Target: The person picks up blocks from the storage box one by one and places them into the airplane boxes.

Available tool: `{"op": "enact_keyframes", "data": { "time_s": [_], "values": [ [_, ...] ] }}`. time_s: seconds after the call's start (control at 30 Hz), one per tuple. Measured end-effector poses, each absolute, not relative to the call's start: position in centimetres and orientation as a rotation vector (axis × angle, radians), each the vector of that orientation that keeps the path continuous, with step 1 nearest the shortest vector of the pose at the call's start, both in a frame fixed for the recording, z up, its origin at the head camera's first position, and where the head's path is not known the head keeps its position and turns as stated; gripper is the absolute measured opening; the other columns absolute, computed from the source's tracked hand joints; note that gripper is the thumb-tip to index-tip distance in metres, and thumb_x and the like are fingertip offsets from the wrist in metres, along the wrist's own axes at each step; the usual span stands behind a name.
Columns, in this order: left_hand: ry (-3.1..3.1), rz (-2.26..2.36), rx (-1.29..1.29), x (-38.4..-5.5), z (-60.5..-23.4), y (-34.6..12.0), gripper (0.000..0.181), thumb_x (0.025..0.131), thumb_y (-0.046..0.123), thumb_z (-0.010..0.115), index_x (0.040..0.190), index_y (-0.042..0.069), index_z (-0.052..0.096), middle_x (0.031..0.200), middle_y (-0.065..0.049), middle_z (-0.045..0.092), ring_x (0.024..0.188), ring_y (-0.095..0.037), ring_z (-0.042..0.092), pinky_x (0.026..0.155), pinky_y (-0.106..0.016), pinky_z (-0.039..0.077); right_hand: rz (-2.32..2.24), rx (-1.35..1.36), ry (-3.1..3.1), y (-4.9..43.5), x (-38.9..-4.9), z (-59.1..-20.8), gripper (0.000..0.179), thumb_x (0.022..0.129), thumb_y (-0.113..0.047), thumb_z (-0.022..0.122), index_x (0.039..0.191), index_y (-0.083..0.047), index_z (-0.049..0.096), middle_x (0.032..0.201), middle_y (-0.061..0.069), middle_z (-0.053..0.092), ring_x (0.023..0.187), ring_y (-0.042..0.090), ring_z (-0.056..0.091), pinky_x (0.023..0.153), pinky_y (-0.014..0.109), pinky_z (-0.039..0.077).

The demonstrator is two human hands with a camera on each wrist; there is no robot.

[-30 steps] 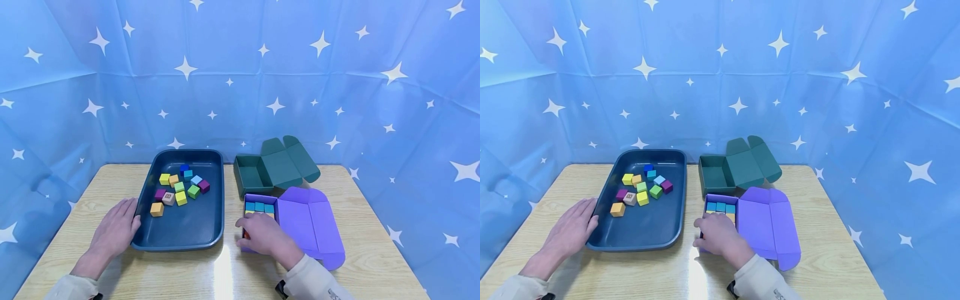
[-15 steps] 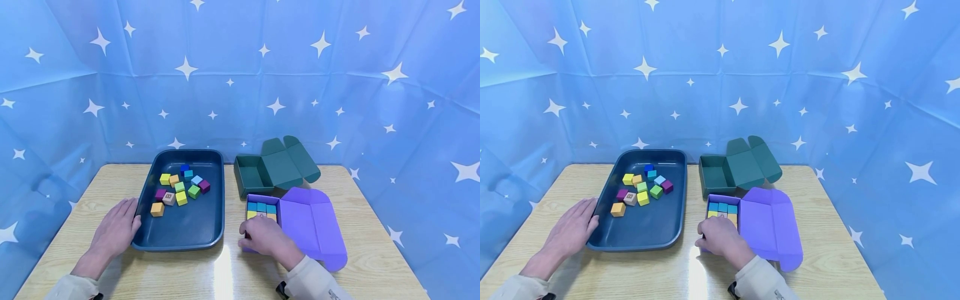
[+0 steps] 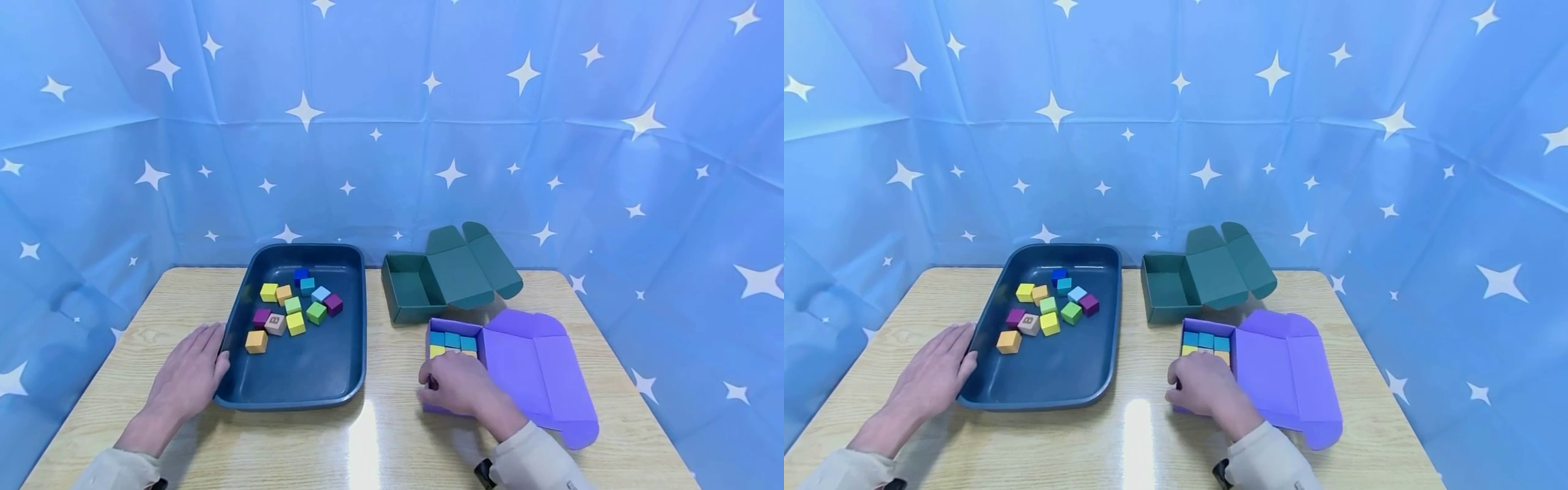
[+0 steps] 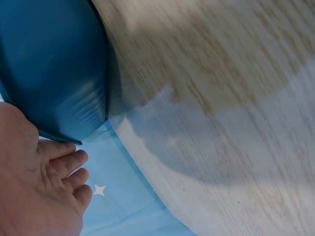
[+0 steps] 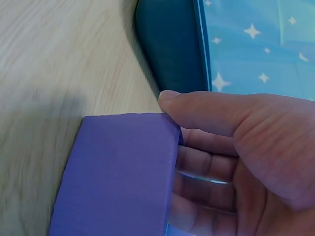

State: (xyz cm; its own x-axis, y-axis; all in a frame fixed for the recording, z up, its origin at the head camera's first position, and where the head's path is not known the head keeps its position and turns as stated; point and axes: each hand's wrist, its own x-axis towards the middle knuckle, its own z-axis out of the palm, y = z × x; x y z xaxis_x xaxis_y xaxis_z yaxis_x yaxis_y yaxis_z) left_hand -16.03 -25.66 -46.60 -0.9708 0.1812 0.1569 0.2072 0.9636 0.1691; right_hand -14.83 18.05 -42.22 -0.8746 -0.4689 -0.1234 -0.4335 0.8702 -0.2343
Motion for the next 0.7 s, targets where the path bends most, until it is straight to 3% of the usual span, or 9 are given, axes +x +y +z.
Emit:
{"op": "enact_keyframes", "data": {
  "time_s": [0.17,0.4,0.57,0.7],
  "values": [
    [-2.977,-0.278,-0.298,-16.1,-46.6,-25.7,0.057,0.103,0.029,0.040,0.146,-0.008,0.034,0.147,-0.029,0.040,0.137,-0.045,0.032,0.114,-0.057,0.027,-0.275,-0.616,2.890,19.8,-14.8,-42.0,0.008,0.082,-0.030,0.074,0.078,-0.024,0.071,0.063,-0.014,0.054,0.062,0.005,0.046,0.056,0.024,0.039],
    [-2.982,-0.280,-0.298,-16.1,-46.6,-25.7,0.057,0.103,0.029,0.040,0.147,-0.008,0.034,0.147,-0.029,0.040,0.137,-0.045,0.032,0.114,-0.057,0.027,-0.265,-0.520,2.921,22.4,-14.7,-41.9,0.013,0.081,-0.025,0.075,0.071,-0.025,0.067,0.061,-0.016,0.051,0.061,0.004,0.045,0.057,0.023,0.038],
    [-2.984,-0.275,-0.297,-16.1,-46.6,-25.7,0.057,0.103,0.029,0.039,0.146,-0.008,0.034,0.147,-0.029,0.040,0.137,-0.045,0.032,0.114,-0.057,0.027,-0.317,-0.458,2.919,23.9,-14.7,-41.9,0.006,0.081,-0.023,0.077,0.081,-0.020,0.072,0.073,-0.013,0.064,0.069,0.005,0.054,0.066,0.028,0.049],
    [-2.983,-0.277,-0.298,-16.1,-46.6,-25.7,0.057,0.103,0.029,0.040,0.146,-0.009,0.034,0.147,-0.029,0.040,0.137,-0.045,0.032,0.114,-0.057,0.027,-0.355,-0.391,2.922,24.8,-14.9,-42.0,0.003,0.084,-0.017,0.074,0.087,-0.017,0.074,0.077,-0.009,0.066,0.071,0.008,0.054,0.069,0.031,0.050]
  ]
}}
